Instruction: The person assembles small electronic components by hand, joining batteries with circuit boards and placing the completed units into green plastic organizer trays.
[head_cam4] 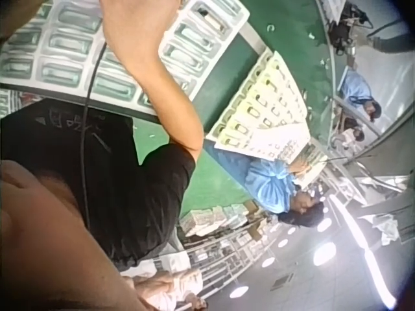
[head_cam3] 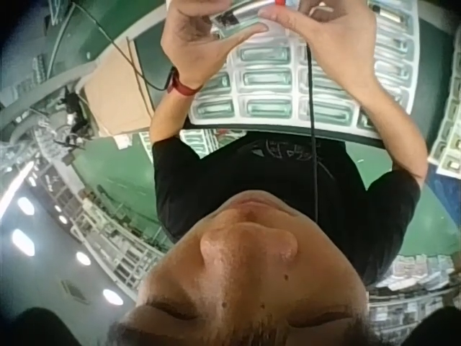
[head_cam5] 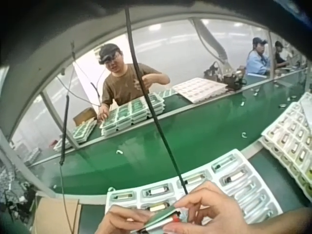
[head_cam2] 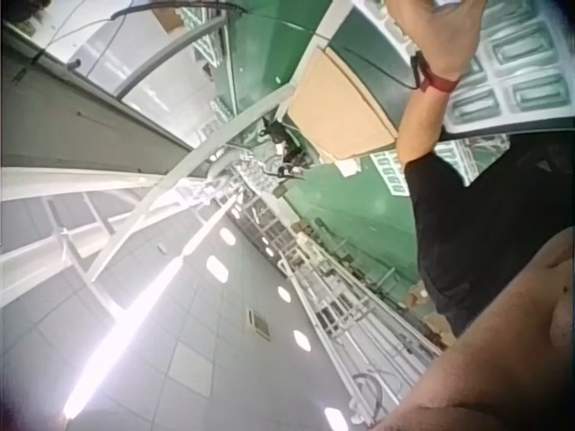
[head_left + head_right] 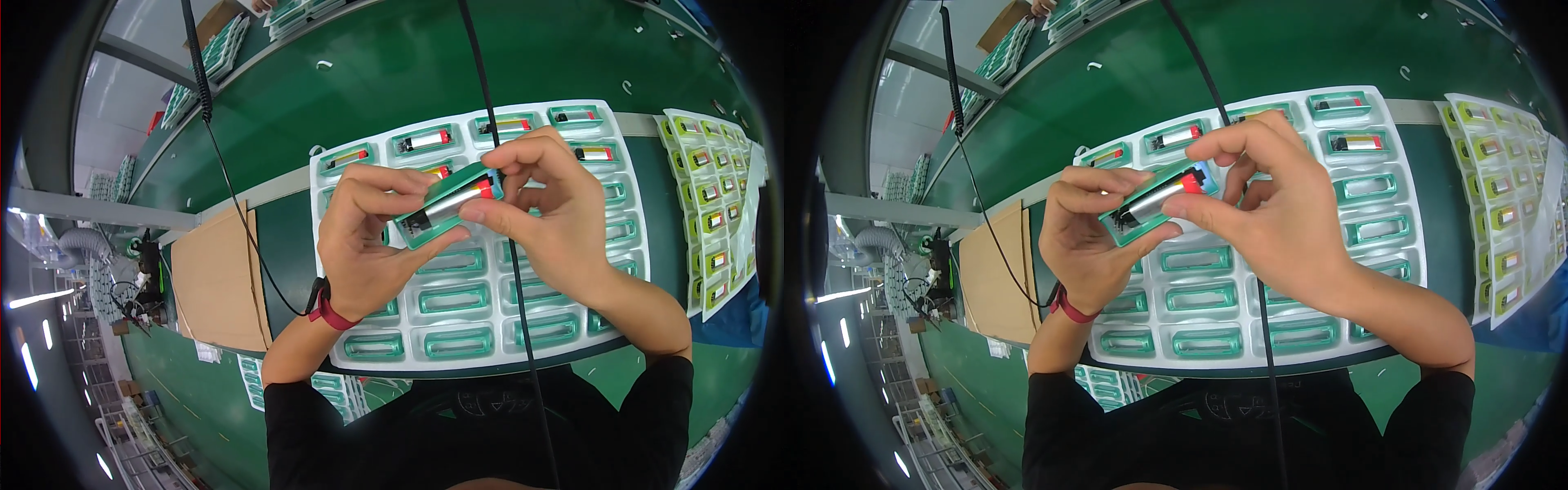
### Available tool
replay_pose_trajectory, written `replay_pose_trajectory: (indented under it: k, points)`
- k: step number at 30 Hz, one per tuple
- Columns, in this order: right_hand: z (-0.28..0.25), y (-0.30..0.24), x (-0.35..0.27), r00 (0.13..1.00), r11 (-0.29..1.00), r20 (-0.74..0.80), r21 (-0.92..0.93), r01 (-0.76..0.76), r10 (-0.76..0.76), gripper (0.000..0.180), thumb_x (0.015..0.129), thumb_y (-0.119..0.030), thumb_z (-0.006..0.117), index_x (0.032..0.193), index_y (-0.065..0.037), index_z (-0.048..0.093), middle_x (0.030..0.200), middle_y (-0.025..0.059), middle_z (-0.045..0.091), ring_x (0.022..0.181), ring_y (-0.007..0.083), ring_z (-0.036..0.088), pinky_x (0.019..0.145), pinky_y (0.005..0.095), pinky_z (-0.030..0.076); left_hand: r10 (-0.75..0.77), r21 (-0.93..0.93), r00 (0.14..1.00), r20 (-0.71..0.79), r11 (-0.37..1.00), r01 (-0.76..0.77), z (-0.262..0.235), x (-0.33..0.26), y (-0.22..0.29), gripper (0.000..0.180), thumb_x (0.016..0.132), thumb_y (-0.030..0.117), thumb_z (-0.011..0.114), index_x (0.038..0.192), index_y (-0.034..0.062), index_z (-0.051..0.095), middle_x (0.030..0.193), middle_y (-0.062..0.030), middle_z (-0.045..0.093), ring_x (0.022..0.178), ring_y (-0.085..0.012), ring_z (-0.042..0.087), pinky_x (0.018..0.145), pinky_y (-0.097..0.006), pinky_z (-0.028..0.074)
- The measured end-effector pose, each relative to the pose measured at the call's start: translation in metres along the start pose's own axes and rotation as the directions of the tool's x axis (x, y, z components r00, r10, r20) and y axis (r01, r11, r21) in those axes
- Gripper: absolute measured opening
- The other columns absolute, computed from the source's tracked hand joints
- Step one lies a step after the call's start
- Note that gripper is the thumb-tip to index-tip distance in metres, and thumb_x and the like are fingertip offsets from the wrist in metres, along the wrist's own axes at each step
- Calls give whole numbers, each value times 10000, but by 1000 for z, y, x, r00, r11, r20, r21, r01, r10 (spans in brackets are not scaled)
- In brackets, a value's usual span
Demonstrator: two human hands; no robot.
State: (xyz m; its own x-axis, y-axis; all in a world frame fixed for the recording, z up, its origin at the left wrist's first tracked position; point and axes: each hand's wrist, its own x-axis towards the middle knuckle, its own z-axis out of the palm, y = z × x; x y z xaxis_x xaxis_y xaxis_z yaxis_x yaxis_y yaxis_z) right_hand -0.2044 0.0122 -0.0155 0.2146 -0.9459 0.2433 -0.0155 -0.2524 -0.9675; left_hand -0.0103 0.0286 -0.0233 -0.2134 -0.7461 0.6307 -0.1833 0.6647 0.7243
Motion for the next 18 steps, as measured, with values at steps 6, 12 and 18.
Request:
replay_pose_trajectory:
  k: [6,12,18]
  points:
    - [5,4,-2,997,987,-60,157,-31,40,360,716,-30,796,1024,-46,612,978,39,527,725,70,564,545,189,450,22,31,999,-42,999,-21,5,-4,-2,481,617,-86,831,959,2,505,1079,-121,519,1058,-261,605,904,-353,542]
    - [1,11,2,978,982,-94,-37,184,-187,206,727,2,781,883,-23,649,900,32,557,720,76,563,556,198,463,70,124,990,-125,991,-54,11,0,-1,493,601,-86,842,933,9,490,1003,-114,508,996,-268,634,852,-359,565]
    - [2,8,4,984,984,-91,-108,144,-154,159,744,-112,786,716,-25,656,773,38,552,638,108,512,544,236,413,122,306,990,-69,947,-95,9,-4,2,490,577,-60,866,901,7,505,982,-113,504,973,-264,646,790,-333,580]
